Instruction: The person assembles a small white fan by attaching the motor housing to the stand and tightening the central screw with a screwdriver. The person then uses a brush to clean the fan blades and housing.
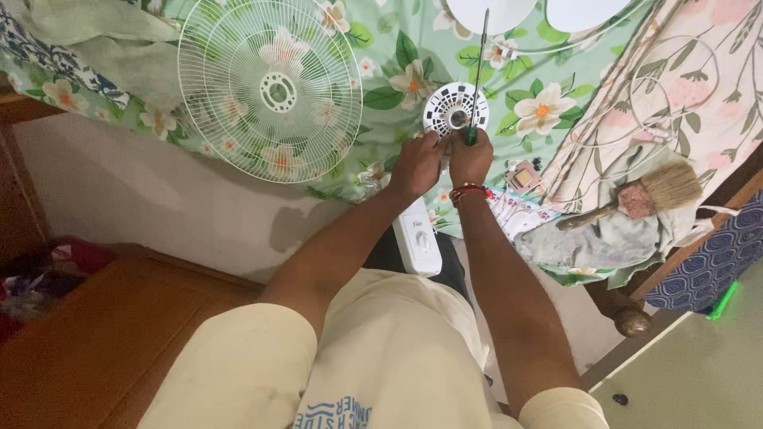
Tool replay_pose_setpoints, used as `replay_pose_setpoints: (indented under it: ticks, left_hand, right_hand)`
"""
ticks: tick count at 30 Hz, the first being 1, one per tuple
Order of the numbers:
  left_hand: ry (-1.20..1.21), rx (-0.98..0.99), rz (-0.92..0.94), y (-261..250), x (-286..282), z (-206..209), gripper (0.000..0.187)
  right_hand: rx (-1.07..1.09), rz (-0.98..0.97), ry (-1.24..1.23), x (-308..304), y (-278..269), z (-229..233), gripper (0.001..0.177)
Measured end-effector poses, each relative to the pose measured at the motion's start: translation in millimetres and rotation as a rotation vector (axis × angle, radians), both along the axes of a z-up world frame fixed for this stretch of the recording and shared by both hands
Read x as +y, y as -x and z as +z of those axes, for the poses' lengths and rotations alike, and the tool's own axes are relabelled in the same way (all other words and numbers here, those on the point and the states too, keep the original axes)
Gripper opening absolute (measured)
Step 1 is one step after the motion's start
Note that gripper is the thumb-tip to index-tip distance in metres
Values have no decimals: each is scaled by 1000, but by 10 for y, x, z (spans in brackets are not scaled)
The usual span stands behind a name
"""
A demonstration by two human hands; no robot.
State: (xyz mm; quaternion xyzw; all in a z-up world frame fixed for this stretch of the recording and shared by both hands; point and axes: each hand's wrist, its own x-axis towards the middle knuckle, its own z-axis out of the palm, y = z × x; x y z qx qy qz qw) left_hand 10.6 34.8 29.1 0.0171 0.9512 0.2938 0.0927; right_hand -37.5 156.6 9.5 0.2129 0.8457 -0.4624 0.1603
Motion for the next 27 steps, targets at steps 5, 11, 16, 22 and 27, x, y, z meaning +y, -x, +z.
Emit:
replay_pose_setpoints:
  ticks: [5, 11, 16, 22, 27]
  left_hand:
    - [134, -9, -38, -40, 6, 62, 46]
    - [219, 1, -92, -103, -21, 82, 51]
    - [316, -67, -177, -105, -46, 54, 61]
    - [295, -53, -180, -103, -36, -38, 59]
    - [209, -129, -116, -38, 12, -129, 56]
  right_hand:
    - [41, 1, 120, 84, -57, -128, 19]
    - [43, -42, 228, 355, -201, -142, 20]
    - [99, -15, 434, 858, -421, 155, 24]
    - [213, 212, 255, 1330, -535, 779, 30]
    - [70, 225, 17, 1476, -576, 1437, 28]
